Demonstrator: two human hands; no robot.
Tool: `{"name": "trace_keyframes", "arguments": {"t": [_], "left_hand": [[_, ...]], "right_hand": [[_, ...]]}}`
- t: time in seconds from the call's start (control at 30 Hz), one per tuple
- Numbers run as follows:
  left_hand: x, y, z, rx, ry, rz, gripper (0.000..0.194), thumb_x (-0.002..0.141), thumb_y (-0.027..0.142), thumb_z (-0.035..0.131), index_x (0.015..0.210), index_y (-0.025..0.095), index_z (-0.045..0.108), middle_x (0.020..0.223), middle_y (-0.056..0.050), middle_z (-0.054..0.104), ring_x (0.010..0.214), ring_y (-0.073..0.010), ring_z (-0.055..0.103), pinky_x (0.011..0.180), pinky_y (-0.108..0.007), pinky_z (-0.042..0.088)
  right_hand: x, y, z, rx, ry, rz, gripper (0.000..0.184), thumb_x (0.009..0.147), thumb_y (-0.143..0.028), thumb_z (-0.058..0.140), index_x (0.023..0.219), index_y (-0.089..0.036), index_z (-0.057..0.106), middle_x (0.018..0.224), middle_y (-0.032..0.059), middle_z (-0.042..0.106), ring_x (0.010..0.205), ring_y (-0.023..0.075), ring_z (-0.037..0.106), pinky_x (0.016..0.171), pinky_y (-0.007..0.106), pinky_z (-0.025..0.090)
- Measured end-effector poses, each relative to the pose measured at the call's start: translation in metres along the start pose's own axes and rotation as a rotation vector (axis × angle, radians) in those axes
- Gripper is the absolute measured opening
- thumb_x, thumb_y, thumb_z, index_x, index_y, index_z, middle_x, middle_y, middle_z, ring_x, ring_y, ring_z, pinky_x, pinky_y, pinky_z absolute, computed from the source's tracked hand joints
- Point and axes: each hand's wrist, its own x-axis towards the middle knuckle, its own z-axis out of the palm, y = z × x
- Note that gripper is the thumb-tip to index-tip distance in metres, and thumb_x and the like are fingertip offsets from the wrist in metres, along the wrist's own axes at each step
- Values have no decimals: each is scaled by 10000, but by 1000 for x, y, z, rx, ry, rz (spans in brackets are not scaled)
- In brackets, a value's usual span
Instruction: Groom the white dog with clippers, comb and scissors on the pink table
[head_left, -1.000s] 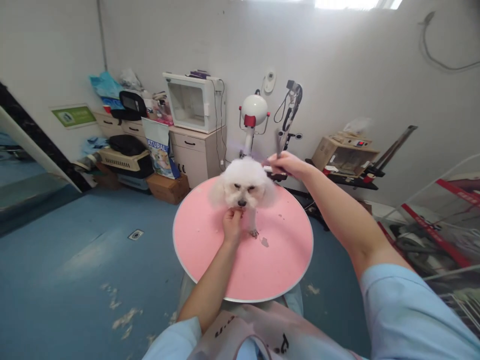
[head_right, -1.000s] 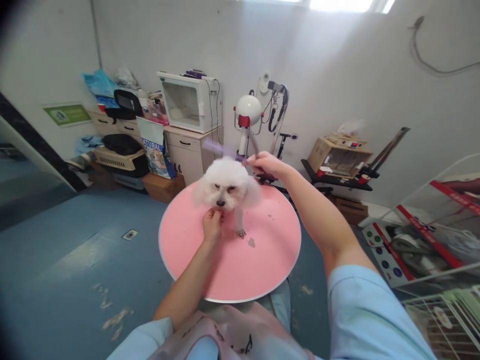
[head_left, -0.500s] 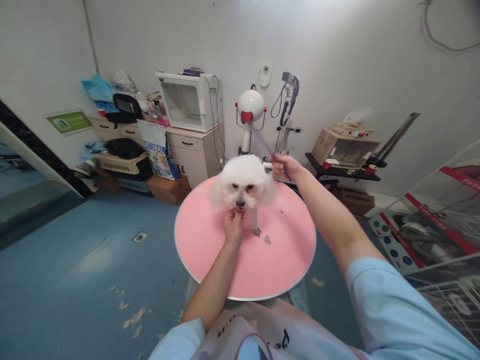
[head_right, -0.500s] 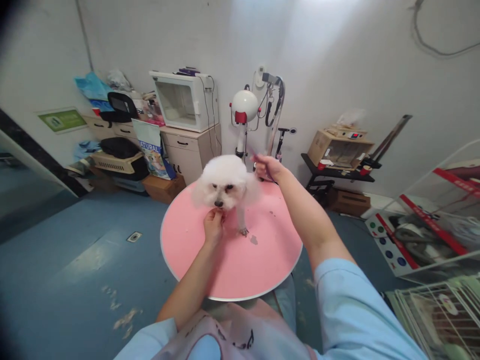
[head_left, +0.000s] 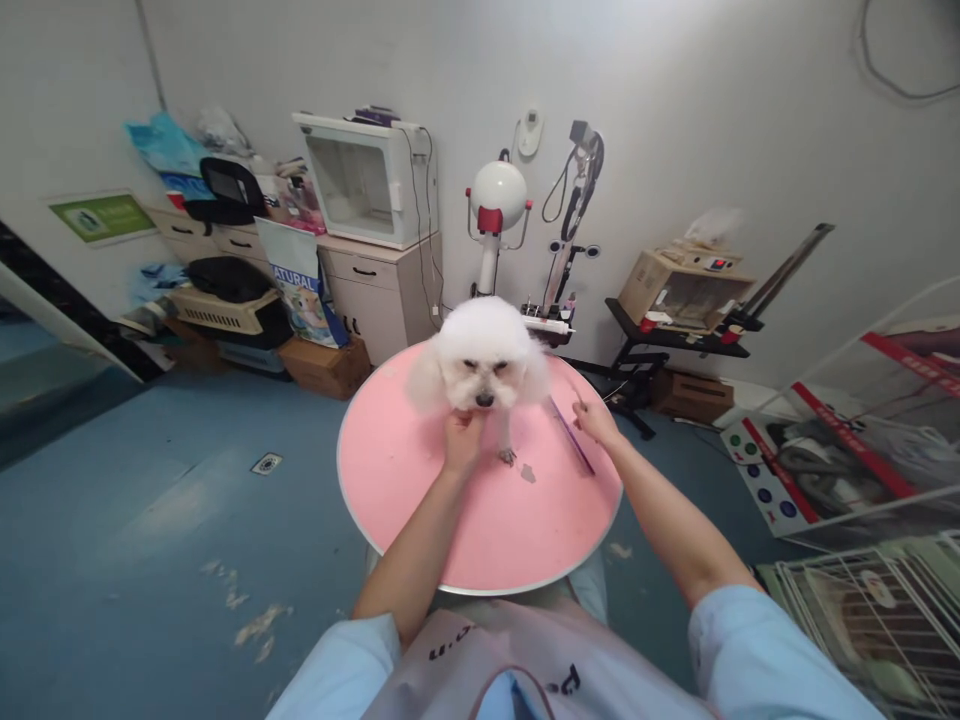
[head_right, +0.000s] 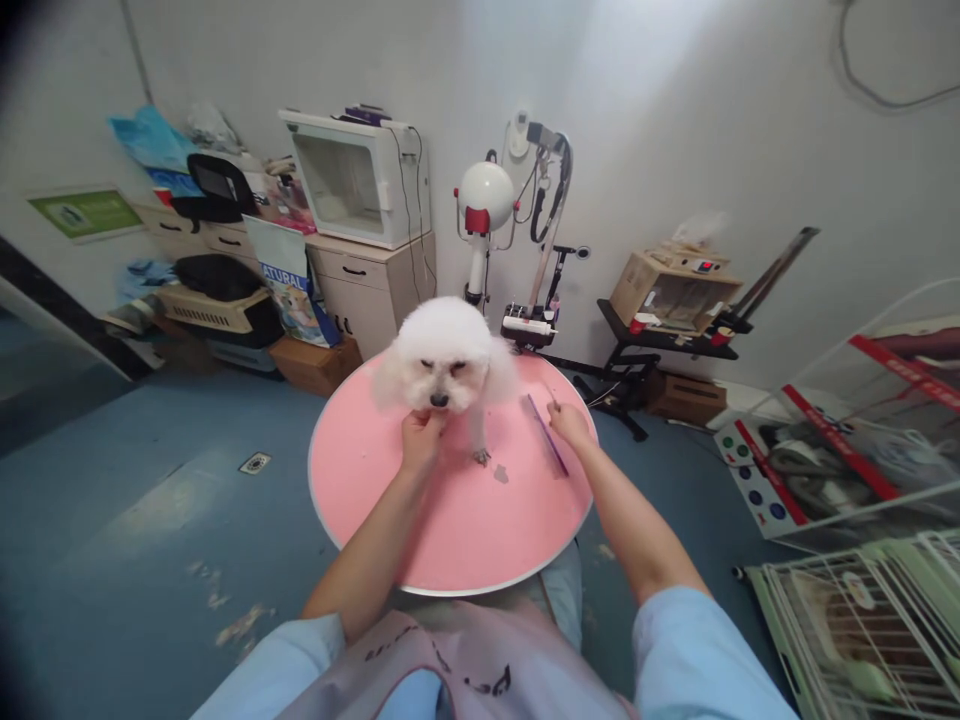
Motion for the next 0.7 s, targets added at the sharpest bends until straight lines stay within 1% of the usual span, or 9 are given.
{"name": "trace_keyframes", "arguments": {"t": [0.07,0.13,0.2,0.23,0.33,0.4,0.53,0.6,0.7], "left_hand": [[-3,1,3,7,-20,61,236,711,362,721,710,128,693,628,-19,642,583,-101,556,579,-209,429],[-5,3,5,-10,-25,101,251,703,382,731,736,137,691,684,-29,669,640,-116,585,627,-225,461],[-6,6,6,-22,-29,98,275,697,414,731,736,146,681,659,-21,661,618,-123,580,604,-237,470],[-7,9,7,-22,-31,90,280,695,421,728,710,148,670,623,-14,645,589,-121,569,579,-236,464],[-8,15,10,-32,-7,84,262,702,371,720,606,144,627,557,-3,603,552,-108,550,566,-221,450],[-9,19,12,-51,19,90,220,705,300,716,586,139,625,572,-7,609,582,-106,567,615,-217,460],[-11,25,15,-55,19,73,154,714,235,698,612,131,649,601,-14,629,602,-108,578,639,-214,457],[-13,27,17,-34,31,71,179,712,254,697,597,132,633,572,-6,611,561,-101,554,597,-210,442],[-14,27,18,-3,21,98,231,713,321,683,590,139,612,556,-1,596,538,-103,538,564,-215,435]], "right_hand": [[10,-20,-12,98,-46,-32,98,789,-266,585,768,-180,542,671,63,643,625,168,611,588,272,459],[11,-45,-22,208,-84,-119,219,719,-191,622,916,-168,529,816,76,674,701,164,635,641,275,486],[0,-69,-29,172,-62,-288,326,685,-158,627,990,-162,511,894,79,674,762,169,639,693,287,489],[-9,-79,-30,69,-34,-400,318,699,-162,615,1000,-161,513,909,78,672,784,175,635,711,291,480],[-38,-105,-34,-397,46,-723,228,787,-137,514,1012,-152,544,915,92,663,792,198,612,697,294,425],[-51,-118,-37,-667,117,-843,230,814,-82,439,1000,-132,564,900,116,654,768,213,592,680,307,385],[-61,-138,-48,-958,305,-914,189,848,-85,410,917,-108,585,845,142,627,730,228,549,719,339,334],[-62,-144,-53,-1034,339,-907,215,871,-77,375,904,-104,586,804,131,613,690,218,527,708,341,313],[-66,-147,-60,-1114,332,-916,267,893,-64,326,906,-104,590,772,110,602,664,207,509,708,335,304]]}}
